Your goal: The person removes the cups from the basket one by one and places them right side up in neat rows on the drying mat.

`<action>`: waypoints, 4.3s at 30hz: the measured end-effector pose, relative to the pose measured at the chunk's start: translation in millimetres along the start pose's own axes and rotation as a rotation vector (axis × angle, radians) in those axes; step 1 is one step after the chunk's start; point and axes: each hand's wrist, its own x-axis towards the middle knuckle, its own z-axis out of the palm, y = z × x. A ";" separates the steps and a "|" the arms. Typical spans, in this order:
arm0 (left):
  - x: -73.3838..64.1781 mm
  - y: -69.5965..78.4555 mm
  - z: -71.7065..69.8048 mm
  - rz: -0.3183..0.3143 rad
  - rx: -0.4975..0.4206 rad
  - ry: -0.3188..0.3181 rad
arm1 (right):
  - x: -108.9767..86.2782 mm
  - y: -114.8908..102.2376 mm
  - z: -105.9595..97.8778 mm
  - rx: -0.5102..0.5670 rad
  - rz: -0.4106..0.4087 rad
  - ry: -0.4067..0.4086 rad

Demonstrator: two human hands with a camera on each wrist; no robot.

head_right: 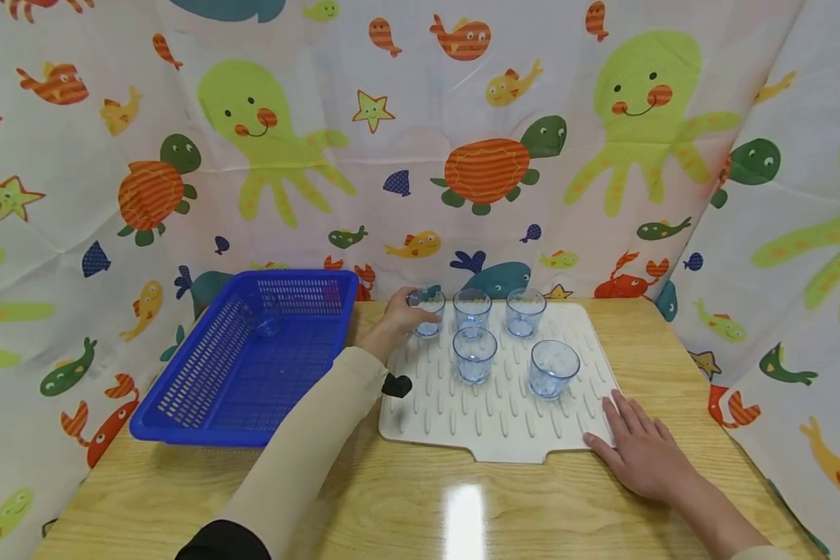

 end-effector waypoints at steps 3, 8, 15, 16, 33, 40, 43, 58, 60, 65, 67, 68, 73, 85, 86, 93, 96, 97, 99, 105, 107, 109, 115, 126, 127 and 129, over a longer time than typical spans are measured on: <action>0.4 0.5 -1.0 -0.005 0.009 0.016 | 0.7 -0.3 -0.8 -0.002 -0.001 -0.001; 0.7 0.4 -3.1 -0.006 0.019 0.036 | 0.8 -1.3 -1.6 0.000 0.000 -0.002; 0.7 -1.1 -7.6 -0.017 0.019 0.022 | 0.3 -1.9 -1.4 0.003 0.003 -0.008; 1.0 -1.4 -8.0 -0.019 0.024 0.022 | 0.4 -1.7 -1.1 0.003 0.003 -0.008; -4.3 4.2 -13.5 -0.050 0.179 -0.055 | -0.1 -3.3 -3.4 0.012 0.006 -0.024; -19.4 18.8 -22.0 0.012 0.409 -0.059 | -0.5 -3.3 -3.5 0.014 0.005 -0.024; -25.3 25.1 -26.0 0.044 0.462 -0.062 | 0.2 -2.1 -2.3 0.011 0.004 -0.024; -57.9 57.6 -58.9 0.281 0.700 -0.139 | -0.8 -1.3 -4.1 0.007 0.010 -0.027; -59.7 59.8 -65.5 0.306 0.698 -0.133 | -0.6 -2.0 -6.0 0.003 0.009 -0.024; -63.9 62.7 -85.6 0.379 0.702 -0.102 | 0.4 -1.3 -7.0 -0.003 0.006 -0.018; -66.5 62.3 -94.2 0.406 0.696 -0.095 | 0.7 -1.3 -6.3 -0.007 0.004 -0.015; -67.7 62.0 -98.4 0.416 0.695 -0.094 | 0.7 -1.4 -5.8 -0.010 0.001 -0.012; -74.9 58.6 -118.3 0.455 0.699 -0.093 | 0.0 -4.4 -3.9 -0.020 -0.004 -0.010; -82.4 48.4 -175.6 0.461 0.693 -0.043 | 0.7 -7.6 -6.4 -0.014 0.002 -0.022; -82.7 47.5 -179.9 0.462 0.688 -0.040 | 0.5 -8.2 -7.0 -0.015 0.000 -0.020; -84.5 40.4 -201.8 0.440 0.659 -0.010 | -0.2 -9.7 -7.9 -0.017 0.000 -0.023; -83.7 35.7 -210.3 0.425 0.669 0.012 | 0.3 -9.0 -6.8 -0.017 0.000 -0.023; -83.0 33.8 -213.2 0.418 0.676 0.020 | 0.5 -8.5 -6.2 -0.015 0.002 -0.026; -81.3 30.0 -219.3 0.403 0.689 0.030 | 1.0 -7.1 -5.2 -0.012 -0.002 -0.022; -75.7 21.4 -240.3 0.348 0.716 0.032 | 2.4 -2.4 -1.1 -0.001 0.002 -0.025; -74.1 20.0 -248.0 0.330 0.715 0.043 | 2.5 -1.3 0.0 0.002 0.004 -0.027; -72.3 18.7 -255.3 0.309 0.709 0.055 | 2.7 -0.9 0.1 0.003 0.004 -0.028; -64.2 9.9 -274.9 0.212 0.671 0.064 | 2.0 -4.7 -2.7 0.001 0.006 -0.032; -50.1 -1.4 -287.9 0.081 0.521 0.049 | 1.5 -7.9 -5.4 0.004 0.003 -0.034; -49.2 -2.3 -288.1 0.071 0.505 0.048 | 1.2 -7.8 -4.7 0.005 0.001 -0.029; -46.8 -5.1 -288.5 0.049 0.480 0.051 | 1.3 -6.6 -3.1 -0.001 -0.003 -0.020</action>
